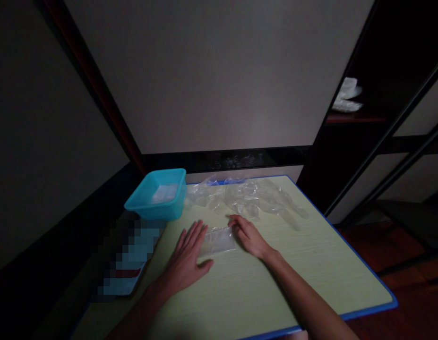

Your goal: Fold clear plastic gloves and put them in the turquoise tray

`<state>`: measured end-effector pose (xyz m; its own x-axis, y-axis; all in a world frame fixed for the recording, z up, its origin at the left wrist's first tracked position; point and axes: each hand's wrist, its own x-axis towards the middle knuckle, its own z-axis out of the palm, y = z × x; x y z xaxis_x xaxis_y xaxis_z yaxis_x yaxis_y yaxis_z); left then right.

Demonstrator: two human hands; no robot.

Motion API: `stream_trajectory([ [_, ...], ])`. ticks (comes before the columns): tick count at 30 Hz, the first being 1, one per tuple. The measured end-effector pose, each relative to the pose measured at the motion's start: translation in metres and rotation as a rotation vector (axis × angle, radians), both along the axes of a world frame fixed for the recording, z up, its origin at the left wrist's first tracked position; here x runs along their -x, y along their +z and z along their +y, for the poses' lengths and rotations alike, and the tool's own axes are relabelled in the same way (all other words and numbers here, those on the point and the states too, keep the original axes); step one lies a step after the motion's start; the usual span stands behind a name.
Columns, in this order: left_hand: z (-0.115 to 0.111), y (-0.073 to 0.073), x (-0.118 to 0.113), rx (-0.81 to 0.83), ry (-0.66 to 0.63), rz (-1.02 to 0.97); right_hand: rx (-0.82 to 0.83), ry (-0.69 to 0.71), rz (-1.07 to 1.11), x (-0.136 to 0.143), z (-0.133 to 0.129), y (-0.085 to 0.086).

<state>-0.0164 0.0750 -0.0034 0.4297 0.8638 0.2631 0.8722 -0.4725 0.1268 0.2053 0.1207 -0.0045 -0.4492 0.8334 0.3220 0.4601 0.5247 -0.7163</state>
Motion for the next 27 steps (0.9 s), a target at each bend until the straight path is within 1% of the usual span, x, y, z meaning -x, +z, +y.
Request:
stream_trajectory([
  [3,0.003,0.001,0.002,-0.014,0.03,-0.019,0.024,-0.007,-0.003,-0.002,-0.001,0.003],
  [7,0.011,-0.001,0.008,-0.051,0.121,-0.043,0.066,-0.009,-0.011,-0.007,-0.005,0.008],
  [9,0.015,-0.003,0.011,-0.073,0.185,-0.049,0.099,0.031,-0.004,-0.008,-0.008,0.01],
  [11,0.018,-0.003,0.013,-0.103,0.26,-0.07,0.143,0.099,0.016,-0.007,-0.012,0.013],
  [13,0.02,-0.003,0.013,-0.126,0.295,-0.121,0.184,0.161,0.047,-0.007,-0.014,0.013],
  [15,0.018,-0.003,0.009,-0.126,0.242,-0.203,0.2,0.187,0.063,-0.008,-0.016,0.013],
  [17,0.013,-0.003,0.003,-0.09,0.109,-0.278,0.157,0.185,0.023,-0.013,-0.017,0.012],
  [19,0.006,-0.001,-0.004,-0.025,-0.045,-0.303,0.052,0.195,-0.047,-0.019,-0.018,0.011],
  [21,-0.001,0.003,-0.01,0.047,-0.18,-0.263,-0.061,0.238,-0.114,-0.025,-0.021,0.011],
  [23,-0.006,0.008,-0.012,0.103,-0.279,-0.193,-0.14,0.294,-0.176,-0.03,-0.024,0.011],
  [27,-0.008,0.016,-0.012,0.162,-0.379,-0.088,-0.246,0.315,-0.312,-0.03,-0.029,0.011],
])
